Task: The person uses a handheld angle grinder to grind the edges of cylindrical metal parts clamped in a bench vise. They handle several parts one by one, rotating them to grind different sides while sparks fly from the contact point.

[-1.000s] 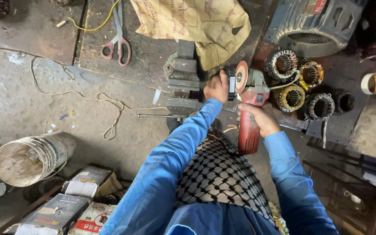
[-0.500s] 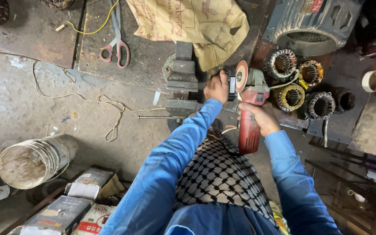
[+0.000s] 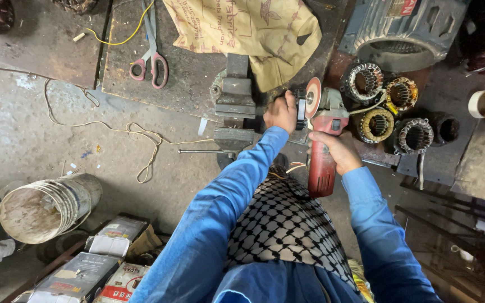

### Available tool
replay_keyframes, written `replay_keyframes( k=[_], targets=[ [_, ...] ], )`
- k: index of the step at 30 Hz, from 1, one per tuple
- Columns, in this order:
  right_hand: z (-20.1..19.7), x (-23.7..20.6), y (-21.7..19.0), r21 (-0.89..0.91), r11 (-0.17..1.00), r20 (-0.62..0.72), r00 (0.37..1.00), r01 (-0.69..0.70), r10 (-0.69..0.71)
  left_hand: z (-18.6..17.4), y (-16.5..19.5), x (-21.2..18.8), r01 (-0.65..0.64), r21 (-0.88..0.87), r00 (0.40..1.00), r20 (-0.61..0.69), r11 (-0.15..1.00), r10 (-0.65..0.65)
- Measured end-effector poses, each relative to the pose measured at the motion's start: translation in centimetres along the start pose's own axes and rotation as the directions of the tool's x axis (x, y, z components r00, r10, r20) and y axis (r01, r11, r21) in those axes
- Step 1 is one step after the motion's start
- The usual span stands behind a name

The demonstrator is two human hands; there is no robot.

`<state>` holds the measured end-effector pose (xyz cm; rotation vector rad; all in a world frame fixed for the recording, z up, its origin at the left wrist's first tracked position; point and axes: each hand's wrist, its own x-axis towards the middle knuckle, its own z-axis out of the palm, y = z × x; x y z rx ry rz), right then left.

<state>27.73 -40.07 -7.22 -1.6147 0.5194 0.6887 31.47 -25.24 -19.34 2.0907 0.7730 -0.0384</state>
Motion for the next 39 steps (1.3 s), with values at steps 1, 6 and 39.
replay_keyframes(
  k=[1, 6, 39],
  targets=[
    [0.0, 0.02, 0.02, 0.0, 1.0, 0.001, 1.0, 0.001, -0.001, 0.02, 0.01, -0.03, 0.001, 0.005, 1.0, -0.001, 1.0, -0.001],
    [0.03, -0.04, -0.04, 0.001, 1.0, 0.005, 1.0, 0.0, 0.0, -0.03, 0.09, -0.07, 0.0, 0.007, 1.0, 0.007, 1.0, 0.0],
    [0.33, -0.12, -0.41, -0.051, 0.999, -0.033, 0.999, -0.004, 0.002, -0.29, 0.49, 0.02, 0.01, 0.026, 1.0, 0.011, 1.0, -0.011]
  ],
)
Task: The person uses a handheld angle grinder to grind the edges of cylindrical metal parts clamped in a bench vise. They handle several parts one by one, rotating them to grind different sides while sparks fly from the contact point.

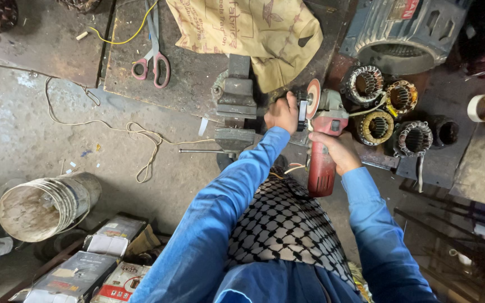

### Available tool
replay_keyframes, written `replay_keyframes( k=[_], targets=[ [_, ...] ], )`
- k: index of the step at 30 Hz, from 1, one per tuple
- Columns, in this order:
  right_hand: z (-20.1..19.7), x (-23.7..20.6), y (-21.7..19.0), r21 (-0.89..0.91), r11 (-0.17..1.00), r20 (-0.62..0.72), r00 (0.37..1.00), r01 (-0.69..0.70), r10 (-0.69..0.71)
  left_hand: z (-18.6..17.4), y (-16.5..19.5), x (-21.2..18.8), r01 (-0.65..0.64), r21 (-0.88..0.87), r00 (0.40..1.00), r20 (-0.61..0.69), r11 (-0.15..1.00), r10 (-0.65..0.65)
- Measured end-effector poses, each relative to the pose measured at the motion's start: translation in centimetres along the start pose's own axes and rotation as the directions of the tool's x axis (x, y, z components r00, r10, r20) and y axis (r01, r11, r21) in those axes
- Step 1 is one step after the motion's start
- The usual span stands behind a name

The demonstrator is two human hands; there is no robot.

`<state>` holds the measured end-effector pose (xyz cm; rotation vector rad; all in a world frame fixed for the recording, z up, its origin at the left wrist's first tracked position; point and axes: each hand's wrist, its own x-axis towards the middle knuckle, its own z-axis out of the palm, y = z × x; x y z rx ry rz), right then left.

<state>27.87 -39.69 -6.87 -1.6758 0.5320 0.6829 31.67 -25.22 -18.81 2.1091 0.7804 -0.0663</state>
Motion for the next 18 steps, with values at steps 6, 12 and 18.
replay_keyframes(
  k=[6, 12, 18],
  targets=[
    [0.01, -0.03, -0.02, 0.012, 1.0, 0.005, 1.0, -0.009, 0.009, -0.31, 0.1, -0.18, 0.009, 0.004, 1.0, 0.017, 1.0, -0.01],
    [-0.11, 0.1, 0.19, 0.027, 1.0, 0.013, 1.0, -0.016, 0.016, -0.07, 0.07, -0.2, 0.01, 0.009, 1.0, 0.001, 1.0, -0.01],
    [-0.19, -0.01, 0.23, 0.031, 0.999, 0.009, 1.0, -0.024, 0.024, 0.06, 0.04, -0.29, -0.003, 0.027, 1.0, -0.017, 1.0, 0.003]
  ],
)
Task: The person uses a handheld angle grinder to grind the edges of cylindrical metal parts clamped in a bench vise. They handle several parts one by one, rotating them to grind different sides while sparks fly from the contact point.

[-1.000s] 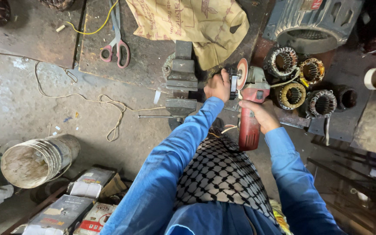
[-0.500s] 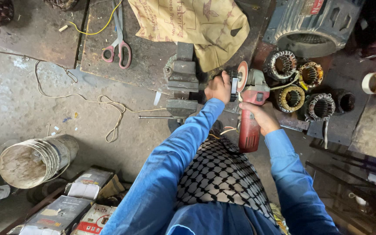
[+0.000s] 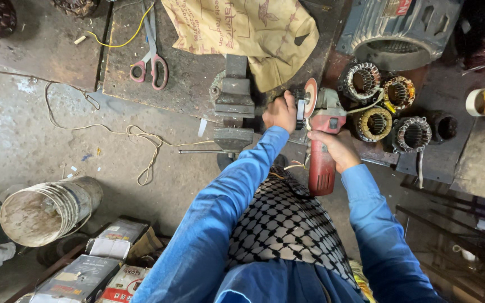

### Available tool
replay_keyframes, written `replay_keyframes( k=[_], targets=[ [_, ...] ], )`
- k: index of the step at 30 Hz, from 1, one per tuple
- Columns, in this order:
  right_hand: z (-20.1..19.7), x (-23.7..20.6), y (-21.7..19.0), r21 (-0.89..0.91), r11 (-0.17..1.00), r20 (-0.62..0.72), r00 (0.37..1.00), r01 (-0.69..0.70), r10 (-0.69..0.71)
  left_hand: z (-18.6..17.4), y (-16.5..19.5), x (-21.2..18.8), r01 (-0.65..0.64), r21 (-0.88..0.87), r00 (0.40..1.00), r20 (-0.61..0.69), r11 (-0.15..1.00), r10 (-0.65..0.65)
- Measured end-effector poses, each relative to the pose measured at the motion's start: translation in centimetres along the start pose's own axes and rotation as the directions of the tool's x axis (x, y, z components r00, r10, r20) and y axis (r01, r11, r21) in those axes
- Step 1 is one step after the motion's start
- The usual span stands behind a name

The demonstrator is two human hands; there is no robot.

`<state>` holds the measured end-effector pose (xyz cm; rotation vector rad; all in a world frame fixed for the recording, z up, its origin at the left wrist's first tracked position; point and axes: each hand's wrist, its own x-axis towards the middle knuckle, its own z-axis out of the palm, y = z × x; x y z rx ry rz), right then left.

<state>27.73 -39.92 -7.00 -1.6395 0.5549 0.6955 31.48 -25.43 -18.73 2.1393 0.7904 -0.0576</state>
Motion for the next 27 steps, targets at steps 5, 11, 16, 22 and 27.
replay_keyframes(
  k=[5, 11, 16, 22, 27],
  targets=[
    [0.0, -0.3, 0.3, 0.017, 1.0, 0.017, 1.0, -0.017, 0.017, -0.2, 0.0, -0.1, -0.023, -0.002, 1.0, -0.019, 1.0, 0.023],
    [-0.5, -0.8, 0.5, 0.033, 0.999, 0.038, 0.998, 0.04, -0.041, -0.6, 0.2, 0.2, 0.009, 0.009, 0.999, 0.03, 1.0, -0.009],
    [-0.8, -1.6, 0.9, 0.034, 0.999, 0.028, 0.999, 0.032, -0.033, -0.8, 0.1, 0.1, -0.014, 0.009, 0.998, 0.059, 1.0, 0.014],
    [-1.0, -2.2, 1.8, 0.018, 1.0, 0.018, 1.0, 0.02, -0.02, -0.8, 0.3, 0.3, -0.012, 0.024, 0.999, 0.034, 1.0, 0.012],
    [-1.3, -2.0, 2.8, 0.075, 0.996, 0.058, 0.997, 0.053, -0.058, -0.8, 0.4, 0.1, -0.004, 0.023, 0.999, 0.043, 1.0, 0.003]
  ],
)
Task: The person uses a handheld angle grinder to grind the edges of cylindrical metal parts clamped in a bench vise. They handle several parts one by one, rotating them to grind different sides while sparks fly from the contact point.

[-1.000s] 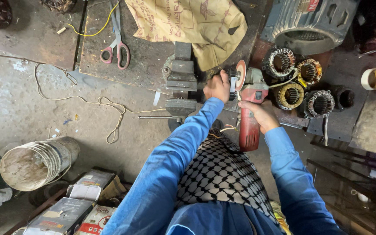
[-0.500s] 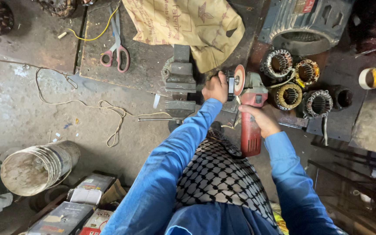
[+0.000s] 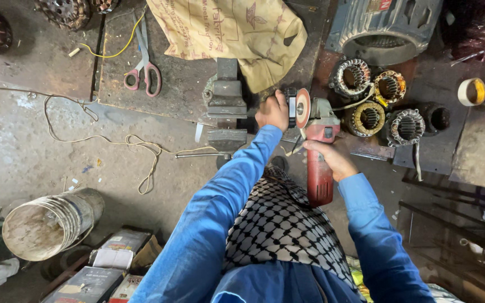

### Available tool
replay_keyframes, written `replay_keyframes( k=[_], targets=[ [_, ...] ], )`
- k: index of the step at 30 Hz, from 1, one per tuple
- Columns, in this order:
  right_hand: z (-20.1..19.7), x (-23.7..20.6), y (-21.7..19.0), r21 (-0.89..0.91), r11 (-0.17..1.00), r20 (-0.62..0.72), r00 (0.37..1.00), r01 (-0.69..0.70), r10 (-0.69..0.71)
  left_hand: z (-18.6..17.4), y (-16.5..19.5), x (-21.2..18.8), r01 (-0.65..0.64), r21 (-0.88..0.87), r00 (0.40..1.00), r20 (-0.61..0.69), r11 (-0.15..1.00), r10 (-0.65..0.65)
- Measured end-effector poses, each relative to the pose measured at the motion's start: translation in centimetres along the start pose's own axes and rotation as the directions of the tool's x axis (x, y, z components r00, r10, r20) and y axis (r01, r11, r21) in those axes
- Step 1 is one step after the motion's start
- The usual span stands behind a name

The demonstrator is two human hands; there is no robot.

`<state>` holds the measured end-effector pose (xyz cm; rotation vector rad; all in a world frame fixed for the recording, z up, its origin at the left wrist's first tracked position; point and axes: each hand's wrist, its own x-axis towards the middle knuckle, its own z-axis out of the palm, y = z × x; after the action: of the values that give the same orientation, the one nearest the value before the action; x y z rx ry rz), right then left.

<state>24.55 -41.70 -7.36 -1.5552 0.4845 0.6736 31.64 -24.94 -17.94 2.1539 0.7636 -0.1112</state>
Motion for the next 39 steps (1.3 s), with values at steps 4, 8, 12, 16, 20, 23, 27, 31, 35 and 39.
replay_keyframes(
  k=[4, 8, 12, 16, 20, 23, 27, 31, 35, 39],
  targets=[
    [-0.1, 0.4, 0.3, -0.037, 0.999, -0.024, 1.0, -0.019, 0.018, 0.1, -0.1, -0.1, -0.001, 0.007, 1.0, -0.025, 1.0, 0.002],
    [0.1, 0.7, 0.5, -0.01, 0.999, -0.03, 0.999, -0.039, 0.039, 0.2, -0.1, -0.1, -0.009, -0.009, 1.0, -0.026, 1.0, 0.008],
    [0.4, 0.9, 0.7, -0.036, 0.998, -0.068, 0.997, -0.042, 0.04, 0.2, -0.1, 0.0, 0.0, -0.016, 1.0, -0.023, 1.0, 0.0],
    [0.3, 1.0, 0.8, -0.043, 0.999, -0.05, 0.999, -0.022, 0.02, 0.1, -0.1, -0.1, -0.006, 0.0, 1.0, -0.008, 1.0, 0.006],
    [0.3, 1.1, 0.9, -0.04, 0.999, -0.064, 0.998, -0.024, 0.022, 0.1, 0.0, -0.2, 0.0, -0.008, 1.0, -0.025, 1.0, 0.0],
    [0.3, 1.2, 1.0, -0.041, 0.999, -0.075, 0.997, -0.018, 0.015, 0.1, 0.0, -0.2, 0.002, -0.016, 1.0, -0.019, 1.0, -0.002],
    [0.4, 1.3, 1.3, -0.093, 0.995, -0.098, 0.995, 0.019, -0.028, 0.1, -0.1, -0.1, 0.001, -0.005, 1.0, -0.013, 1.0, -0.001],
    [0.2, 1.4, 1.6, -0.088, 0.996, -0.086, 0.996, 0.015, -0.022, 0.1, -0.2, -0.1, -0.004, 0.002, 1.0, -0.022, 1.0, 0.004],
    [0.1, 1.7, 1.7, -0.139, 0.989, -0.092, 0.994, 0.049, -0.062, 0.3, -0.3, -0.3, -0.026, 0.0, 0.999, -0.027, 1.0, 0.026],
    [0.5, 2.2, 1.5, -0.149, 0.988, -0.098, 0.993, 0.047, -0.062, 0.3, -0.3, -0.2, -0.032, -0.007, 0.999, -0.027, 0.999, 0.032]
  ],
)
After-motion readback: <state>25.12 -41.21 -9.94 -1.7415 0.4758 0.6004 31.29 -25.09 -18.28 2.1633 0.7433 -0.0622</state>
